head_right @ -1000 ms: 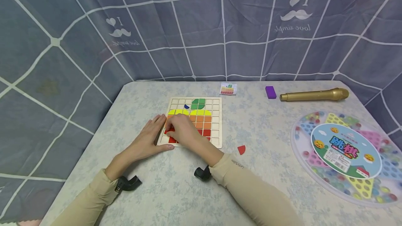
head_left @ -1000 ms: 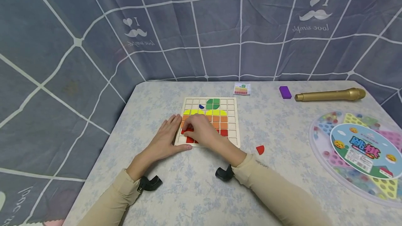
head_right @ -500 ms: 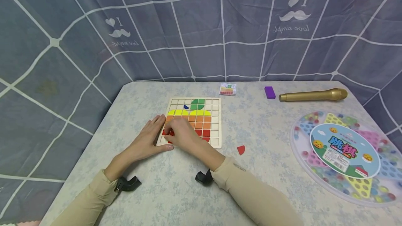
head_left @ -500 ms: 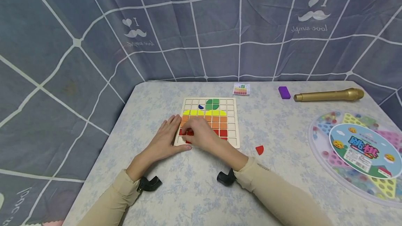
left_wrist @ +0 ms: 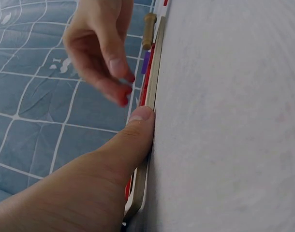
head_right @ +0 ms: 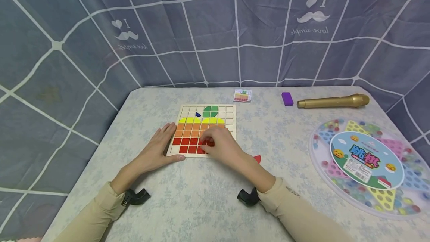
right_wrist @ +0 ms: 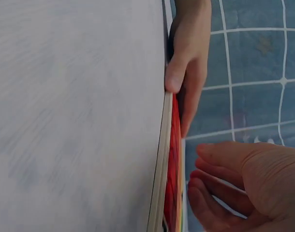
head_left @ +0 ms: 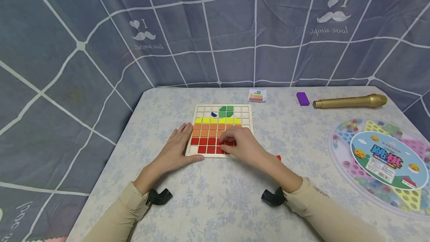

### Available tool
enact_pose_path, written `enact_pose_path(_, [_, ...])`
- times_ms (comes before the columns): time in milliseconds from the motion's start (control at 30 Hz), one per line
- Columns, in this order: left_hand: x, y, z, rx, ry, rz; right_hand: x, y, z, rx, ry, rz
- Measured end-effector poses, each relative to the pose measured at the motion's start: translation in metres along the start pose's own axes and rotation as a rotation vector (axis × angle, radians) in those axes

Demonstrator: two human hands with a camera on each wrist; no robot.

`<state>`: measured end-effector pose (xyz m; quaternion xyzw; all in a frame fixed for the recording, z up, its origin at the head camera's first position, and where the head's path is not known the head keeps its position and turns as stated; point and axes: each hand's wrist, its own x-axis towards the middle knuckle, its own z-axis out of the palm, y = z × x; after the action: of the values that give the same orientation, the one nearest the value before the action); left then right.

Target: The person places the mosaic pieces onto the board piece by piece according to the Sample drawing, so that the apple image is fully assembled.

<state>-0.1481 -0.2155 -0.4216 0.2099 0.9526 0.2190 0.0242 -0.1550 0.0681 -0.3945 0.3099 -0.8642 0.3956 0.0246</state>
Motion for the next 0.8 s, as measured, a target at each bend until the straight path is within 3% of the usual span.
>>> enact_pose_path(400, [-0.001, -0.001, 0.001, -0.009, 0.001, 0.001, -0.058, 0.03, -0.057, -0.075, 0.067, 0.144])
enact_pose_path(633, [-0.001, 0.0, 0.001, -0.015, 0.003, -0.005, -0.093, 0.04, -0.085, -0.161, -0.004, 0.203])
enact_pose_path(800, [0.0, 0.002, -0.001, -0.06, 0.007, -0.032, -0.107, 0.046, -0.093, -0.189, -0.076, 0.143])
